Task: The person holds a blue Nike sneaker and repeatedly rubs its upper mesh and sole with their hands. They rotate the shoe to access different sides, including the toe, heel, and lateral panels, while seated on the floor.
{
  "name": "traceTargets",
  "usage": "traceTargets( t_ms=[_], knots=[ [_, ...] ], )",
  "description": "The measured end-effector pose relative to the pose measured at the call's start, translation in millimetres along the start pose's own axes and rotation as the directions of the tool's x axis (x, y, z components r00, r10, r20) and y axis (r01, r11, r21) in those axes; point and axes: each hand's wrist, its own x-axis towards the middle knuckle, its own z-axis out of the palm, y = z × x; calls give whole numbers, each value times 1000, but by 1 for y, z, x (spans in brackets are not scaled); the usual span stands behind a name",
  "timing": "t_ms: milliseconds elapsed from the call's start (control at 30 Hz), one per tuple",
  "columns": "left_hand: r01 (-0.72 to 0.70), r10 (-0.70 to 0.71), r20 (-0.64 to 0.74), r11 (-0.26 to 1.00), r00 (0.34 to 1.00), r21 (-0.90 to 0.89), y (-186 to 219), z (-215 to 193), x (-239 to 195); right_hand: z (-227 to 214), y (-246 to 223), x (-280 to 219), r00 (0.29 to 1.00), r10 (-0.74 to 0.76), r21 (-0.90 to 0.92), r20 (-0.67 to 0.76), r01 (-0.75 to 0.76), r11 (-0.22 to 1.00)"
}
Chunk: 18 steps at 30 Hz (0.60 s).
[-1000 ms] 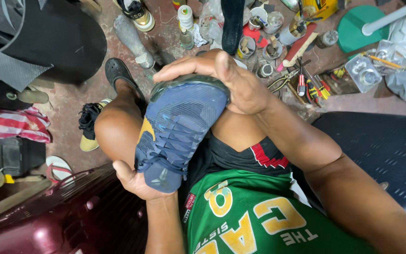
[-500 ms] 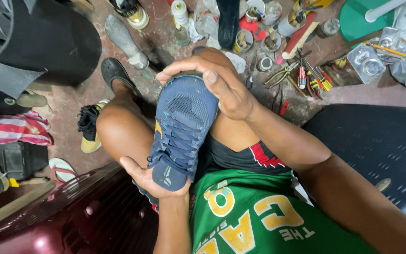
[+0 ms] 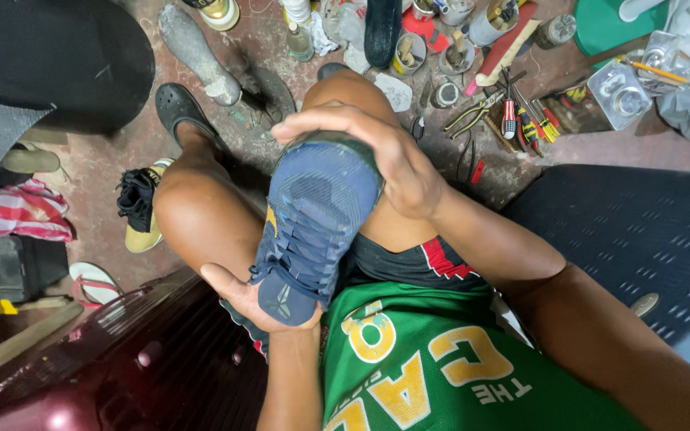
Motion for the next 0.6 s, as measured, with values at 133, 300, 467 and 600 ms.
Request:
traceTargets(
  t_ms=[133,300,467,600],
  knots=[
    [102,-91,152,992,984,-70,-6,2,-2,6,-2,-4,991,-44,-276,-126,8,961],
    [111,-102,109,991,989,-78,-6,-15,-3,8,-4,-11,984,33,-308,-175,-86,948],
    [131,-128,104,991,986,-25,-3,-45,3,9,-5,-18,970,104,-163,-220,-142,976],
    [137,-136,120,991,983,-1,2,-63,4,10,-2,-25,951,164,-20,-261,-175,984]
  ],
)
